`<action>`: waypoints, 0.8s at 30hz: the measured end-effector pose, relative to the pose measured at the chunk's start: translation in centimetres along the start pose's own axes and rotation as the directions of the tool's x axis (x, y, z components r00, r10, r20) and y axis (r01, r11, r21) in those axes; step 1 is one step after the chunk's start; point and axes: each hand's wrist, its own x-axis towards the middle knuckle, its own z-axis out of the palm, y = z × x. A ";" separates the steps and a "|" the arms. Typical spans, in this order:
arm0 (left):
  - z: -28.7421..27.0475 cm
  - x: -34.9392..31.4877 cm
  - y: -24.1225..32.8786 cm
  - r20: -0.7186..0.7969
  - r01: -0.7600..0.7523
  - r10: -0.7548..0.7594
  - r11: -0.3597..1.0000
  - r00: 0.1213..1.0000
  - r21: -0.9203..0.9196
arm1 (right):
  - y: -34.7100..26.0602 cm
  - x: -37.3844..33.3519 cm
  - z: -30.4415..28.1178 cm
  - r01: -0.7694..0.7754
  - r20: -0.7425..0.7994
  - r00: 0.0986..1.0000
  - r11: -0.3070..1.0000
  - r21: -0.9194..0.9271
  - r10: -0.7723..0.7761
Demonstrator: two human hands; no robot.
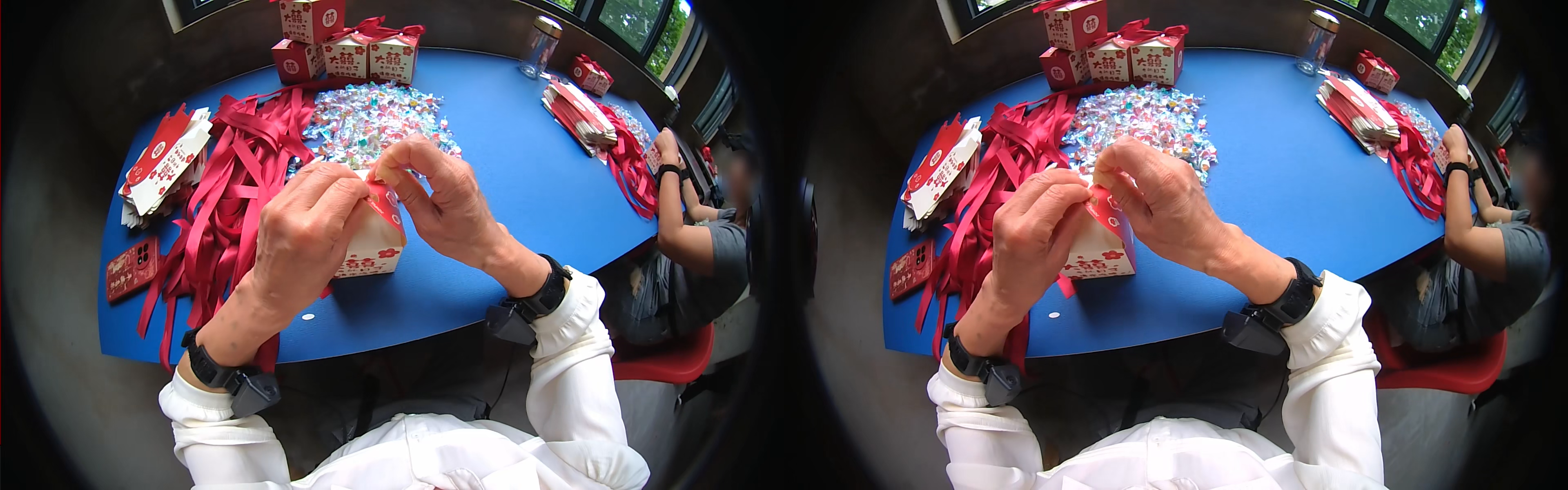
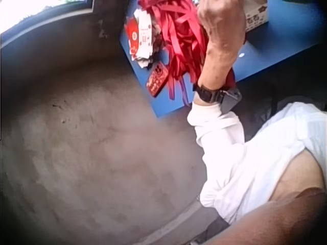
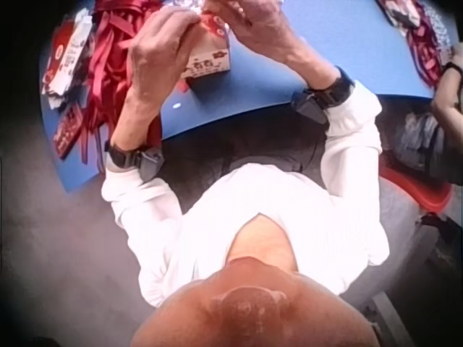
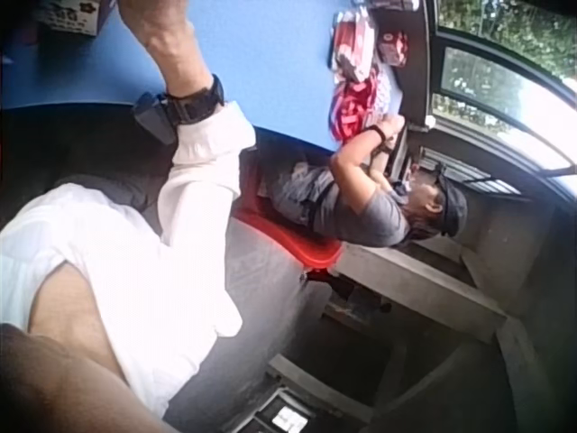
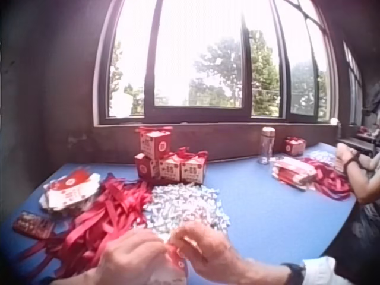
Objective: Assembling small red and white floral patterned gift boxes and filling them with small items like candies.
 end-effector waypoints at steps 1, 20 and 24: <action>0.1 -0.1 0.0 -0.012 0.023 -0.023 1.000 1.000 -0.008 | 0.1 0.0 -0.2 -0.027 -0.015 1.000 0.999 -0.042 0.026; -1.0 -1.2 -2.0 0.287 0.336 -0.197 0.299 0.938 -0.893 | -1.3 0.6 0.3 -0.167 0.199 0.969 0.982 0.090 0.147; -0.9 -1.6 -2.2 0.240 0.303 -0.185 0.542 0.953 -0.784 | -1.1 0.7 0.2 -0.131 0.232 0.967 0.986 0.101 0.105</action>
